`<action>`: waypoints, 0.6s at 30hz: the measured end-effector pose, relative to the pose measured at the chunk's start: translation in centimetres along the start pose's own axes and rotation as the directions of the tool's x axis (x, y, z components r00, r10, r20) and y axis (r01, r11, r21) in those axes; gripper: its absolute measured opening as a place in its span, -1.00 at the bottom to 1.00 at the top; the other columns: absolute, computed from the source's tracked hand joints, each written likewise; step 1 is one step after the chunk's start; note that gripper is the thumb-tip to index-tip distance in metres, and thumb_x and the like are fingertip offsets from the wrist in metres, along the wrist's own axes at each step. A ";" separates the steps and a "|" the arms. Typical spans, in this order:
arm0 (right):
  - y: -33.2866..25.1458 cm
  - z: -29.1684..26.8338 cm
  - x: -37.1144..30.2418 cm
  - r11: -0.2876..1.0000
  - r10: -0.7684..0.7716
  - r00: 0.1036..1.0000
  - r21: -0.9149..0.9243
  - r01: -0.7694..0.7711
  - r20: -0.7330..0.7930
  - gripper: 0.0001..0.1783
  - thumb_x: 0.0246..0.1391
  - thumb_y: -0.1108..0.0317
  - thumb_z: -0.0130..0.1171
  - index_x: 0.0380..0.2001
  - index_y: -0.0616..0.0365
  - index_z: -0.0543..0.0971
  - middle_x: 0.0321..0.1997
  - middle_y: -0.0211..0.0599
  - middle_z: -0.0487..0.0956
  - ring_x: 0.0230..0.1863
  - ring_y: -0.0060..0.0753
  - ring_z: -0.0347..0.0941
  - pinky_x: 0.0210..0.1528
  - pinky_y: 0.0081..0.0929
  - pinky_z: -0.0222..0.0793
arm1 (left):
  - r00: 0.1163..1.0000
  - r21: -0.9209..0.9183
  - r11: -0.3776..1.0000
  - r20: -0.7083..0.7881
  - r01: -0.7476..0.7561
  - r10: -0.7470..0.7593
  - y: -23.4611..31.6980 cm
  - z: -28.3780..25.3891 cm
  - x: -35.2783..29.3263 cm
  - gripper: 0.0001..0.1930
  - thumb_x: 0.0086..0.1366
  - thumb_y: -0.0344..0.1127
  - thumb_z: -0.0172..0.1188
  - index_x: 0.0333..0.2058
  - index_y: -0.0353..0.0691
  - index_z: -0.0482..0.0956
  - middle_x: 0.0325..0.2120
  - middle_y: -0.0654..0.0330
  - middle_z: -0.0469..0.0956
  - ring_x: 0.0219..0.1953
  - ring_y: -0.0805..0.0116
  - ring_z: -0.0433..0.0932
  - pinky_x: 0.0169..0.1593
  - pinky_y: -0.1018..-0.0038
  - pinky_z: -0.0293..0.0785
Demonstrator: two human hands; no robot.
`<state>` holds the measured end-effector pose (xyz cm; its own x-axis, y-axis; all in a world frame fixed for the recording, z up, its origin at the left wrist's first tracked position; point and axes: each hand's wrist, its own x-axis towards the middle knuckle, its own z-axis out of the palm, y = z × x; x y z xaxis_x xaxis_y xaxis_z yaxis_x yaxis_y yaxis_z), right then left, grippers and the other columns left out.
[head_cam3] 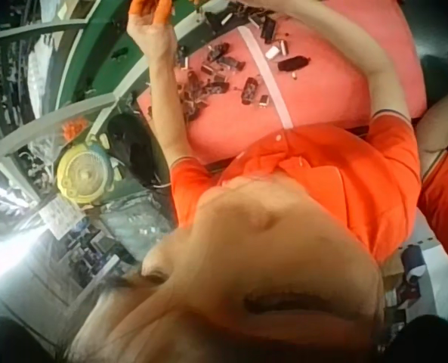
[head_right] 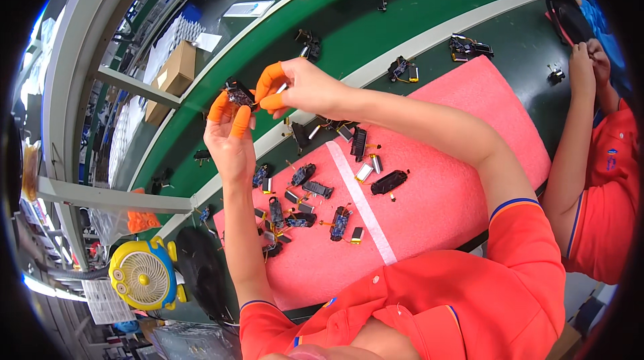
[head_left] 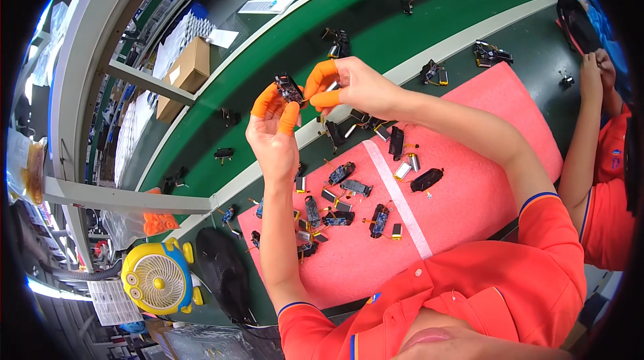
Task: Assembling small electronic components at a factory production line workstation.
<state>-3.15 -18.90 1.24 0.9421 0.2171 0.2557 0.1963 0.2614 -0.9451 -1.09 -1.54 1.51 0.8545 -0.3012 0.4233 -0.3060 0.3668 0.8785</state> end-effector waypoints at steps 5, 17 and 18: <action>0.0 0.5 -0.5 0.820 -0.372 0.927 -0.482 0.308 -0.040 -0.85 -0.09 0.53 0.19 -0.38 0.30 0.50 -0.40 -0.28 0.53 -0.35 -0.42 0.47 -0.24 -0.55 0.39 | 0.990 -0.100 0.985 0.040 0.137 -0.134 0.6 0.1 0.0 -0.67 0.15 -0.61 0.08 -0.07 -0.39 0.39 -0.26 0.11 0.50 -0.30 0.43 0.48 -0.42 0.63 0.26; -0.1 0.7 -0.9 0.714 -0.519 0.854 -0.531 0.457 0.037 -0.83 -0.17 0.56 0.22 -0.41 0.30 0.52 -0.38 -0.24 0.54 -0.36 -0.37 0.47 -0.25 -0.51 0.38 | 0.939 -0.446 0.828 0.114 0.341 -0.326 -0.1 -1.5 0.3 -0.71 0.16 -0.58 0.08 -0.11 -0.41 0.41 -0.28 0.08 0.51 -0.36 0.38 0.49 -0.43 0.60 0.29; -0.4 0.8 -0.9 0.781 -0.424 0.905 -0.519 0.347 -0.034 -0.83 -0.17 0.56 0.22 -0.41 0.30 0.53 -0.38 -0.24 0.54 -0.36 -0.38 0.47 -0.27 -0.51 0.38 | 0.950 -0.376 0.873 0.093 0.310 -0.297 0.0 -1.0 0.2 -0.72 0.16 -0.58 0.08 -0.11 -0.41 0.42 -0.27 0.08 0.51 -0.36 0.38 0.49 -0.43 0.60 0.29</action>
<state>-4.33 -18.44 1.50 0.7784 0.0539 0.6255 0.6213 -0.2090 -0.7552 -0.49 -0.71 1.33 0.8640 -0.4768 0.1618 0.1551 0.5578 0.8154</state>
